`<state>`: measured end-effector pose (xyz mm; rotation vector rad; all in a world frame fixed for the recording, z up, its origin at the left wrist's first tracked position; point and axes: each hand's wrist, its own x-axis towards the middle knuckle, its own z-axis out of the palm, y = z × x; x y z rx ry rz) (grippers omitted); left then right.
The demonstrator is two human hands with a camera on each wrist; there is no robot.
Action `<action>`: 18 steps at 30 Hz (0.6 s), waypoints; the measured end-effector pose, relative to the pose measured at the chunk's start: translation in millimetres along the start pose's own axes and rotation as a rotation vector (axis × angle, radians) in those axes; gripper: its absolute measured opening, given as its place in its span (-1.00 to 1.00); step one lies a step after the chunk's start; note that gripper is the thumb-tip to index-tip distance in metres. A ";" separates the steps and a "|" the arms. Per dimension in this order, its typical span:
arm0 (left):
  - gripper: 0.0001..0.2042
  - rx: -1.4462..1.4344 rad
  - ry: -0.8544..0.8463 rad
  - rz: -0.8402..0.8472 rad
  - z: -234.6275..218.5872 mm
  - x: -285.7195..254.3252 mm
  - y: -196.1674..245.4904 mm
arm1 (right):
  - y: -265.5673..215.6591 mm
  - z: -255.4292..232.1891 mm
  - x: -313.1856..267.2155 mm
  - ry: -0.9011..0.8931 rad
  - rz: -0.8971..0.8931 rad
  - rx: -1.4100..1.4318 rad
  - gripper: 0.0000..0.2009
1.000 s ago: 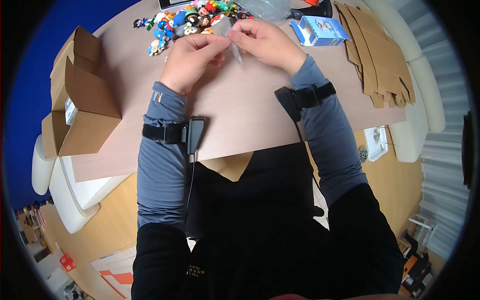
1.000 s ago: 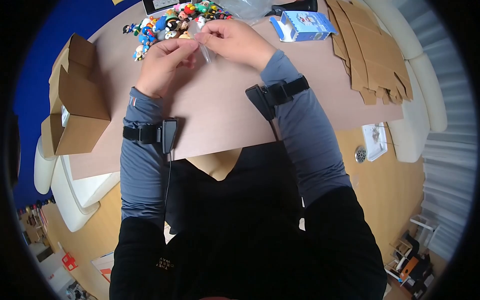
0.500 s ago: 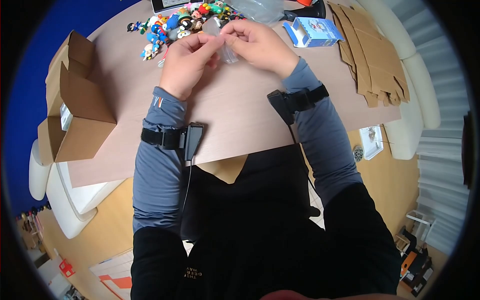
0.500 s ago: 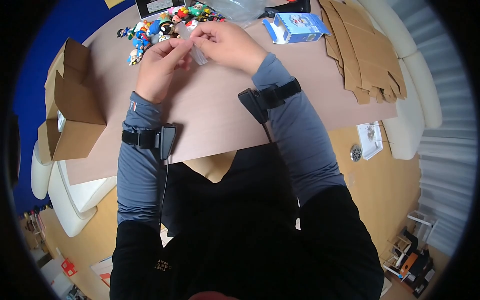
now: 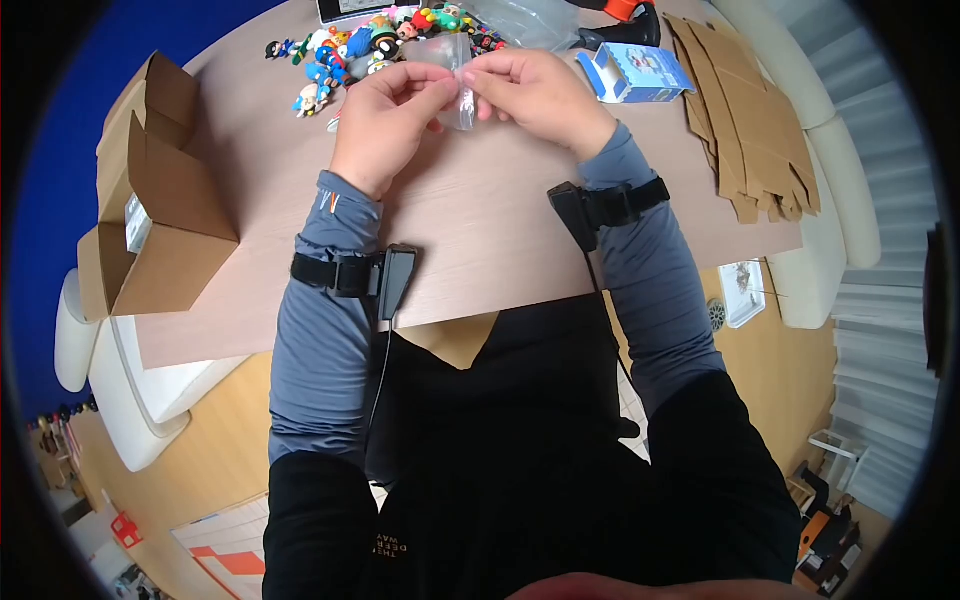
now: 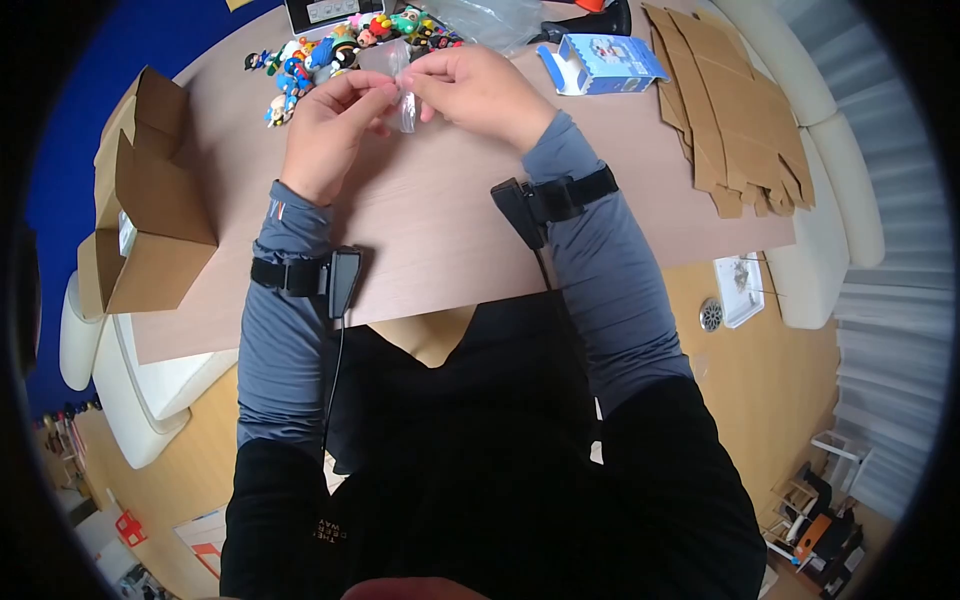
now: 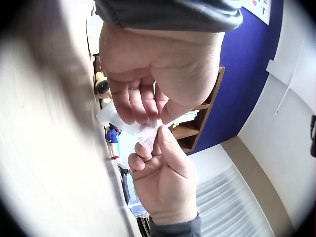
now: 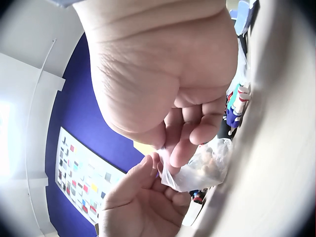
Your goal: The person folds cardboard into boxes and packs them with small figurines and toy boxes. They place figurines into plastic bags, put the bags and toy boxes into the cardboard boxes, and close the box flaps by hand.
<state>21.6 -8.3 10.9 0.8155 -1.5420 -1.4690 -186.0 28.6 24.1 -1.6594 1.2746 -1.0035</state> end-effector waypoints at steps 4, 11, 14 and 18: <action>-0.78 0.016 -0.033 -0.017 -1.2 1.0 0.3 | 2.5 2.0 0.7 -0.009 -0.024 0.079 -0.80; -0.69 0.006 -0.073 -0.042 2.1 -2.9 2.8 | 9.1 7.0 1.7 -0.001 -0.150 0.050 -0.87; -0.72 0.073 -0.069 -0.036 0.5 -3.2 2.8 | 9.3 5.7 2.7 0.011 -0.188 -0.018 -0.88; -0.75 0.076 -0.048 -0.004 -1.4 -3.4 2.6 | 11.9 5.5 2.4 -0.012 -0.224 -0.052 -0.88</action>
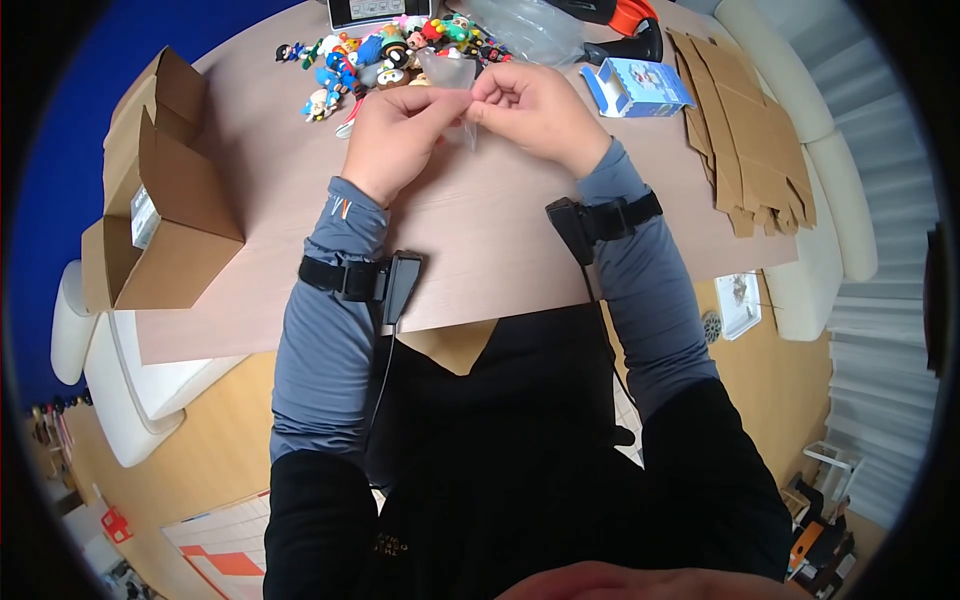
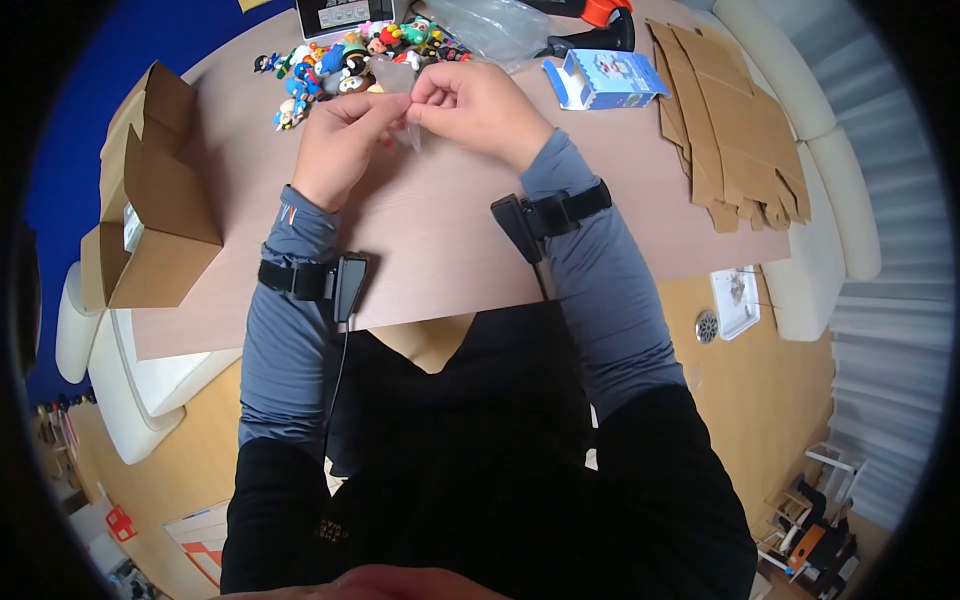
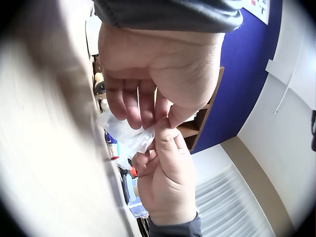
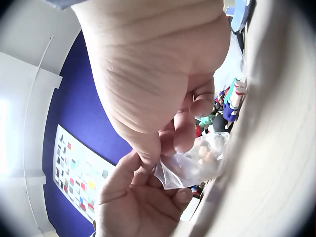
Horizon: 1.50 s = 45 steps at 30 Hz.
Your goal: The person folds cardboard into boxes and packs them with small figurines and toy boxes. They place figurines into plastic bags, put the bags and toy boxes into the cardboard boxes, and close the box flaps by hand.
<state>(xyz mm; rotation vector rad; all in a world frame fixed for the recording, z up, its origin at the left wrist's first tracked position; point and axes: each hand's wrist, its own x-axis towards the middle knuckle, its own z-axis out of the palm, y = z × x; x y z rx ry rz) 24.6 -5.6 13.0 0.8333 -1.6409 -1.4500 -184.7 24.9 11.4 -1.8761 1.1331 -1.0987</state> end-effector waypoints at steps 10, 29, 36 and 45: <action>-0.82 0.030 0.133 0.029 -3.1 5.9 -8.0 | -13.3 2.1 -0.3 -0.045 0.123 0.212 -0.86; -0.75 0.477 0.566 -0.149 -60.7 21.6 -36.1 | -18.3 -32.4 -6.3 1.076 -0.244 0.074 -0.89; -0.62 0.758 0.278 -0.186 -62.7 14.7 -37.6 | -7.0 -16.6 -0.3 0.635 -0.029 0.049 -0.88; -0.61 0.144 0.273 -0.057 -32.6 9.5 -1.8 | -2.5 -5.9 1.0 0.248 0.254 -0.080 -0.76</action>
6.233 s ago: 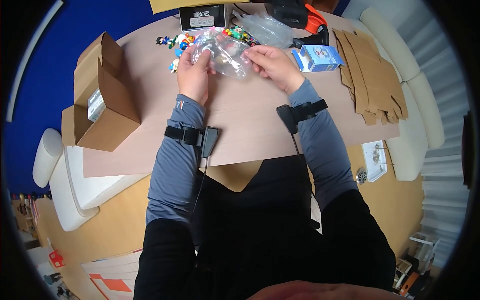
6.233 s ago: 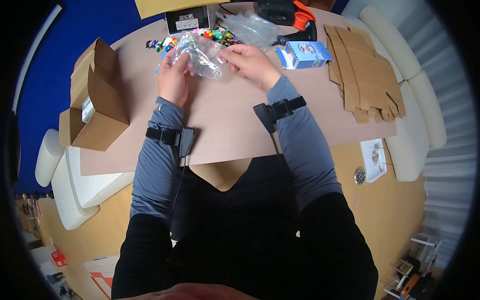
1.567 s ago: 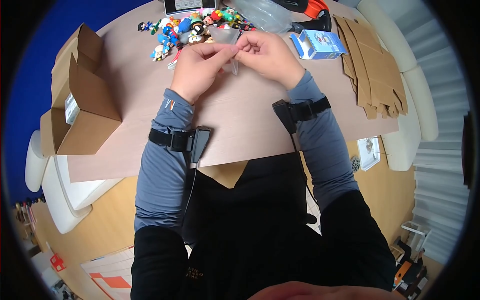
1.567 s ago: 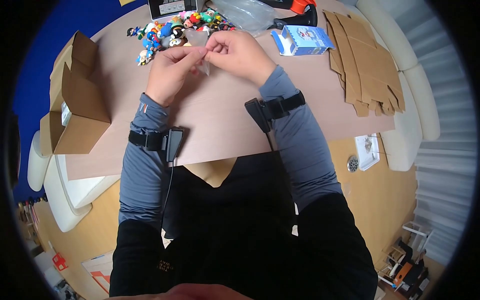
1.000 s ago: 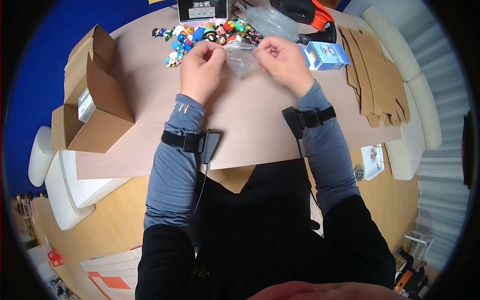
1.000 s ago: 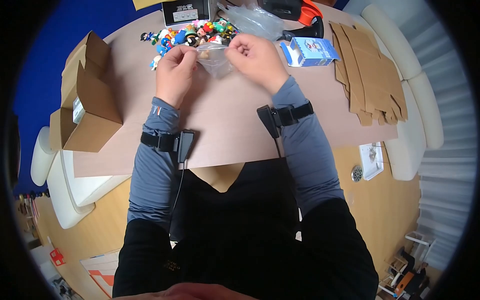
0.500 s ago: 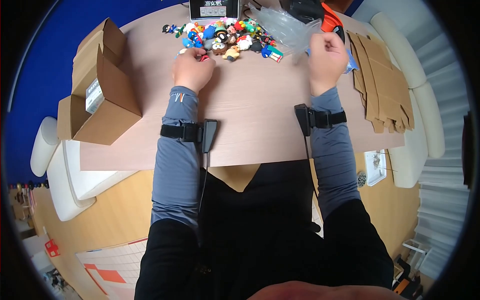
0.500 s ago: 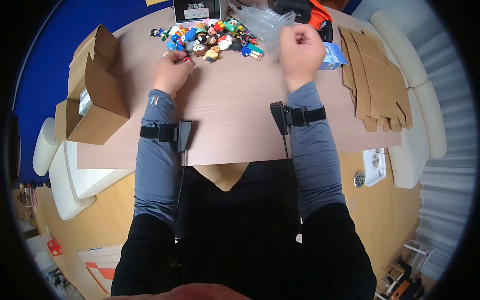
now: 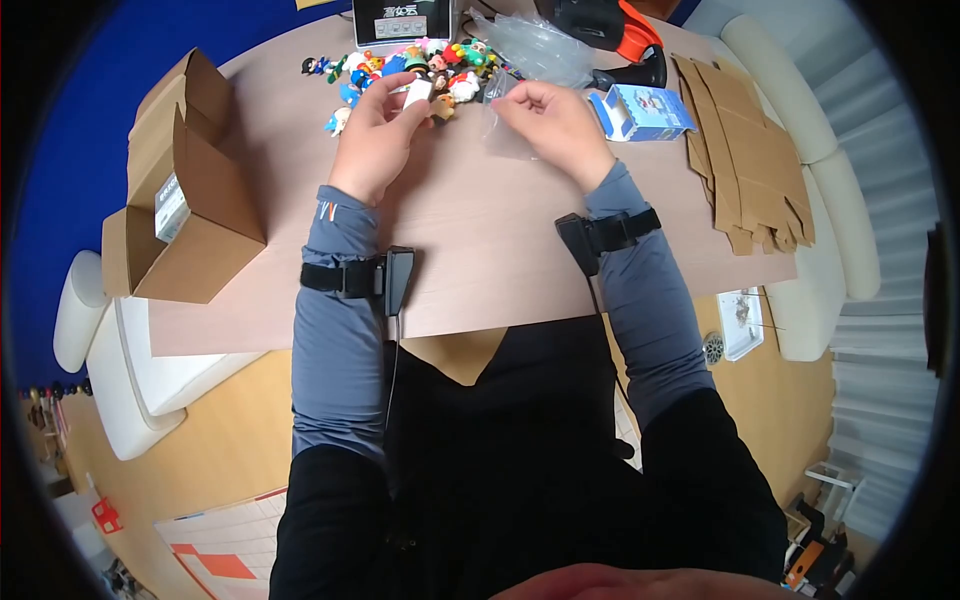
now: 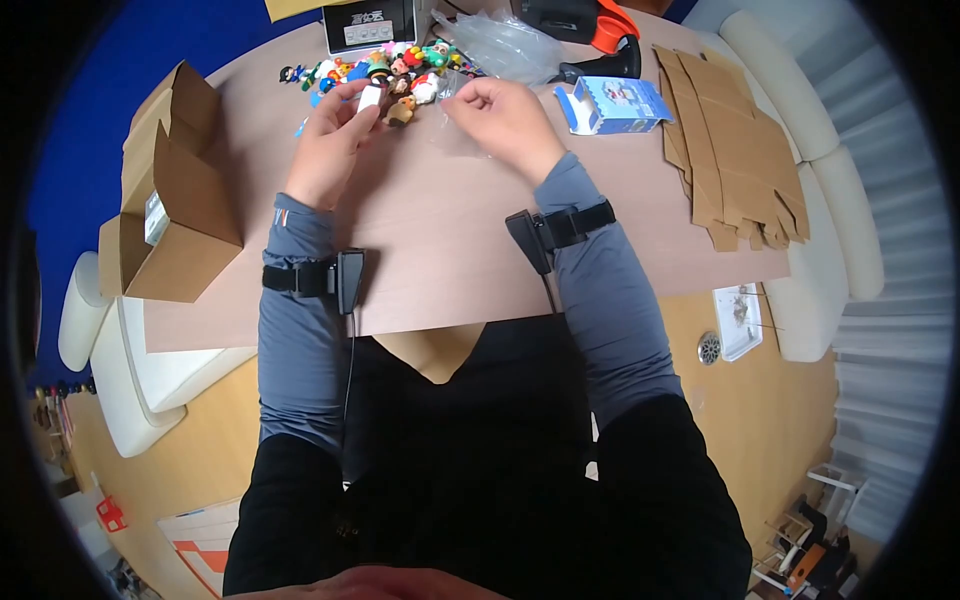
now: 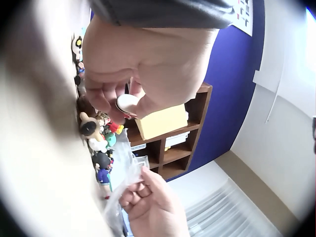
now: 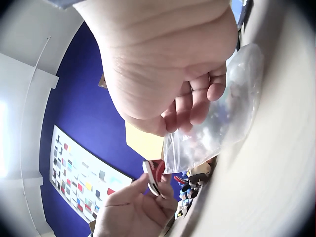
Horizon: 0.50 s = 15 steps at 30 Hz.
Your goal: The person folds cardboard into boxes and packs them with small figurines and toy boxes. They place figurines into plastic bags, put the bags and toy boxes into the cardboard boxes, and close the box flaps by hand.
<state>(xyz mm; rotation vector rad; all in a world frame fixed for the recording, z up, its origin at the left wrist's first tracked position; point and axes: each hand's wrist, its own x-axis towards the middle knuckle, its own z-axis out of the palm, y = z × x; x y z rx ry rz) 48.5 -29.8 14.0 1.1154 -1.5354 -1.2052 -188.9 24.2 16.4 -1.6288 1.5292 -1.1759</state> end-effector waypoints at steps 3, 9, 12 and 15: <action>-0.65 -0.288 -0.258 0.057 6.9 -4.8 8.6 | -0.8 -1.5 -0.9 -0.032 0.002 -0.007 -0.77; -0.67 -0.230 -0.442 -0.013 9.6 -7.8 12.0 | 9.9 1.9 3.6 -0.090 -0.046 0.067 -0.81; -0.70 -0.224 -0.493 -0.062 14.3 -9.8 11.5 | 17.1 4.2 7.0 -0.105 -0.106 0.100 -0.82; -0.72 -0.220 -0.411 -0.059 17.8 -10.8 7.8 | 11.7 3.5 5.6 -0.100 -0.084 0.073 -0.83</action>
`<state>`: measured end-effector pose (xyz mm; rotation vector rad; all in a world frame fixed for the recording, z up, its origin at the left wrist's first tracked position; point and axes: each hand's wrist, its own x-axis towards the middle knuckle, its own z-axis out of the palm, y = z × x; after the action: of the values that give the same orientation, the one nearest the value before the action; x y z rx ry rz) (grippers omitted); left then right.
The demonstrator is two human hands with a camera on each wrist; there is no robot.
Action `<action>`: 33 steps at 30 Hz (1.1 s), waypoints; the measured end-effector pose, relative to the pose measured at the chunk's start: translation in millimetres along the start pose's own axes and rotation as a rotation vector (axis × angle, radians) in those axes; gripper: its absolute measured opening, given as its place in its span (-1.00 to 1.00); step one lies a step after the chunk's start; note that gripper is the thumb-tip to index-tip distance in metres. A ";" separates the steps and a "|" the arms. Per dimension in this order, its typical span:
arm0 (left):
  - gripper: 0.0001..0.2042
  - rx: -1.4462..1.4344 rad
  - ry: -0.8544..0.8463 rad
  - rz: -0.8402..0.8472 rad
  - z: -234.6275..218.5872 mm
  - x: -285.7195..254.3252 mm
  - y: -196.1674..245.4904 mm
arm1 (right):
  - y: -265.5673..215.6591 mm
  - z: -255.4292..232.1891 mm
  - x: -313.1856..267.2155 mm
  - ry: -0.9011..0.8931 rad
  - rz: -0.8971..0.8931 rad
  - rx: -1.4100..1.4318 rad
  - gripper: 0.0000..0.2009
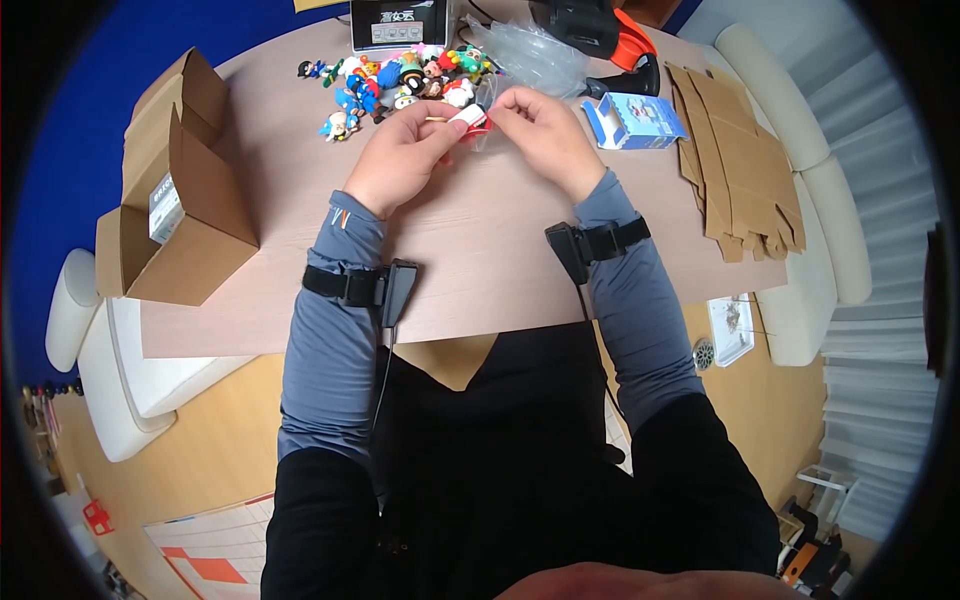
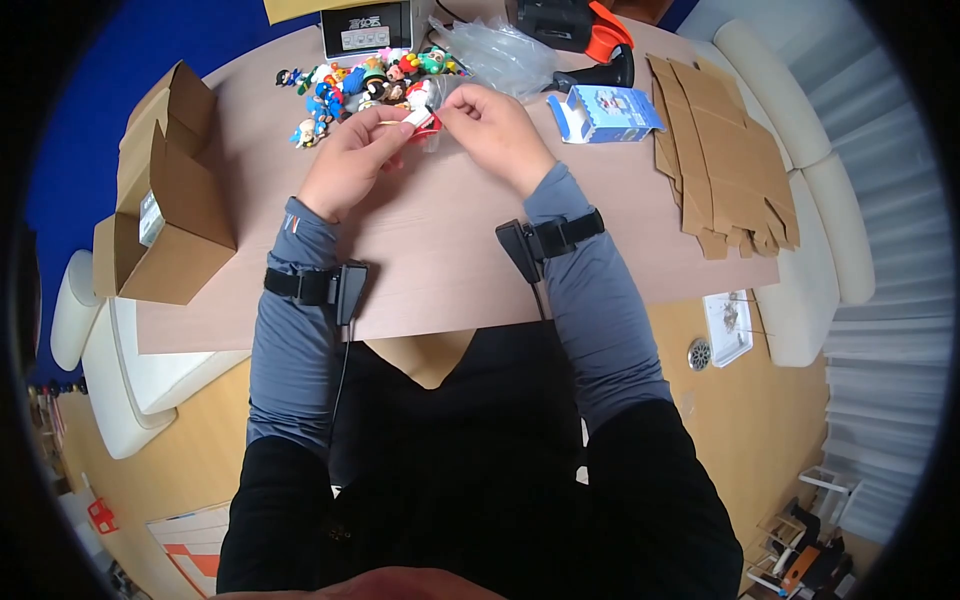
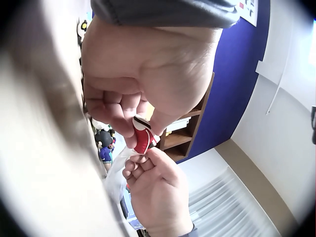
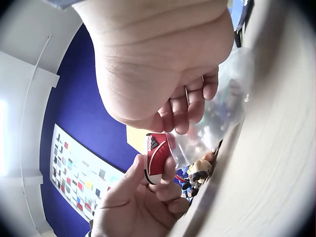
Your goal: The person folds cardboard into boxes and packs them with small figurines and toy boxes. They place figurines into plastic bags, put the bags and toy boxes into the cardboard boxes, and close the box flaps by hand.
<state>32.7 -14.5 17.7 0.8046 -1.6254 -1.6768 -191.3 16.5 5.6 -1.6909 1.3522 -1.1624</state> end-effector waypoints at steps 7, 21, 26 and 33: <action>-0.72 0.044 0.132 -0.008 -1.8 4.4 -5.1 | -4.9 8.6 -2.1 0.022 -0.084 0.006 -0.82; -0.61 0.176 0.139 0.151 2.3 3.5 -10.7 | -17.7 5.1 -5.3 -0.115 -0.054 0.266 -0.84; -0.65 0.158 0.327 -0.071 2.7 3.4 -11.7 | -19.7 1.5 -6.4 -0.123 0.010 0.337 -0.85; -0.72 -0.064 0.229 0.247 1.6 3.6 -4.7 | -19.7 3.3 -5.8 0.054 0.014 0.295 -0.87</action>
<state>29.1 -16.5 13.2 0.7040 -1.4416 -1.4029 -181.2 26.7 20.7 -1.4463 1.1560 -1.3361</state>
